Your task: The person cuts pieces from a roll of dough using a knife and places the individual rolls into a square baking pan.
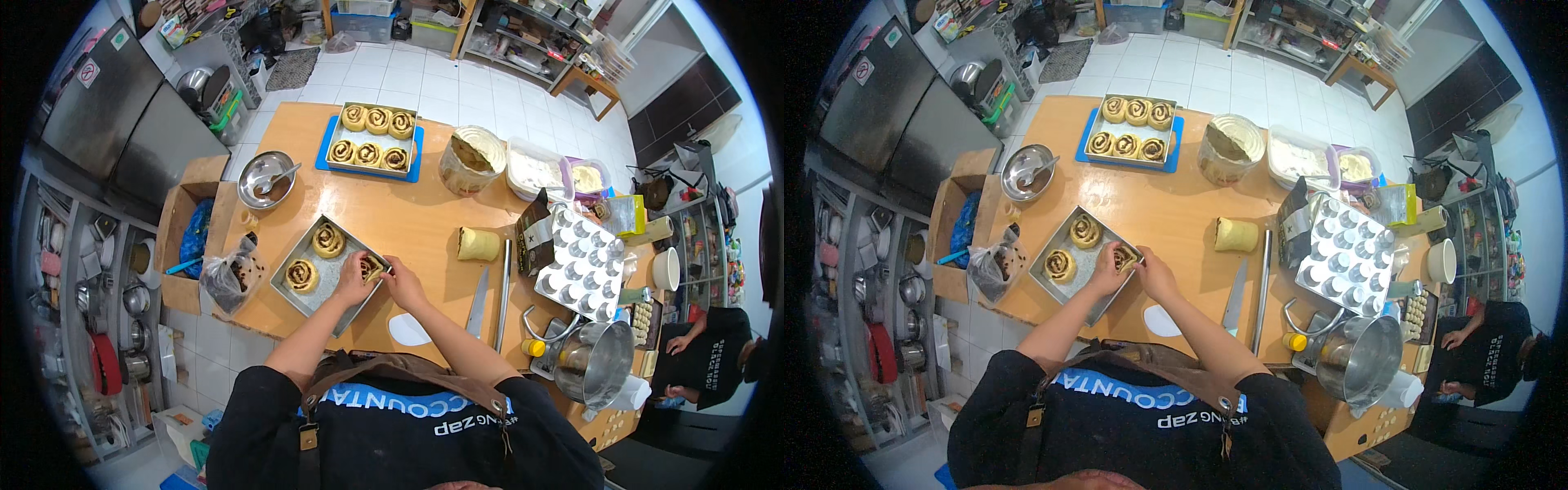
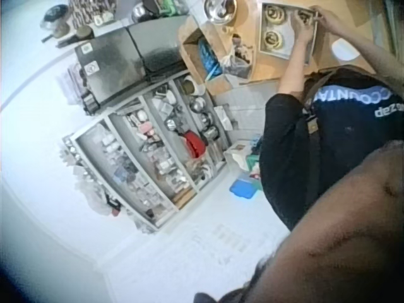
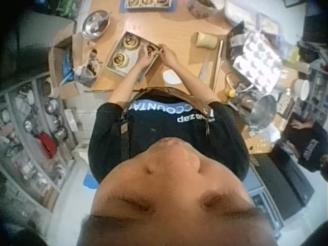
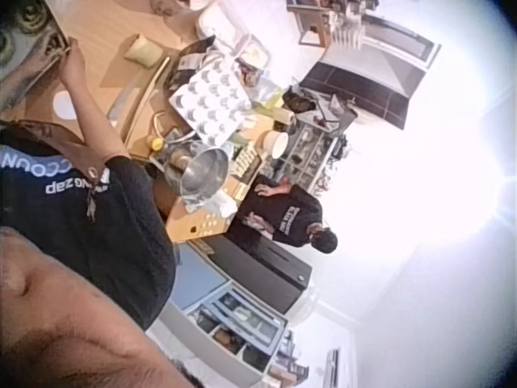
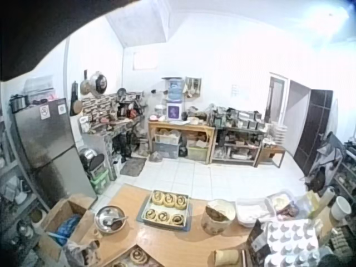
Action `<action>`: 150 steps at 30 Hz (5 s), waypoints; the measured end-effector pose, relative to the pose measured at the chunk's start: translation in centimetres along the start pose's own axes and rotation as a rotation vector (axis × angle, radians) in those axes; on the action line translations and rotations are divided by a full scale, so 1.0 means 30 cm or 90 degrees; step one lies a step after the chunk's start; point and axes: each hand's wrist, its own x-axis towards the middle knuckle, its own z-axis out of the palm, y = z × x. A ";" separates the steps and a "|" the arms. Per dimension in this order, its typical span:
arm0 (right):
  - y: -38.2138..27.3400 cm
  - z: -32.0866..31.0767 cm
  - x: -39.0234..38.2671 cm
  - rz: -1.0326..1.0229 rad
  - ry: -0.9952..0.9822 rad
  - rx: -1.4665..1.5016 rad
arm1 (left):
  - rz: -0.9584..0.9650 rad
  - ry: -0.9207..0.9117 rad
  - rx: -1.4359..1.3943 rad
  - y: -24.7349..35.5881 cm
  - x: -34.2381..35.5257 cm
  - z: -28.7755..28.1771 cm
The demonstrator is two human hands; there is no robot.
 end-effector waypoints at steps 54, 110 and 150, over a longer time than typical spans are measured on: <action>0.037 0.018 0.005 -0.028 -0.001 0.020 | 0.019 -0.058 0.009 0.047 0.001 -0.096; 0.066 0.039 0.008 0.053 -0.052 0.114 | -0.262 -0.051 -0.168 -0.005 0.058 -0.023; 0.087 0.047 0.006 0.080 -0.048 0.108 | -0.040 0.012 0.092 0.117 -0.049 -0.128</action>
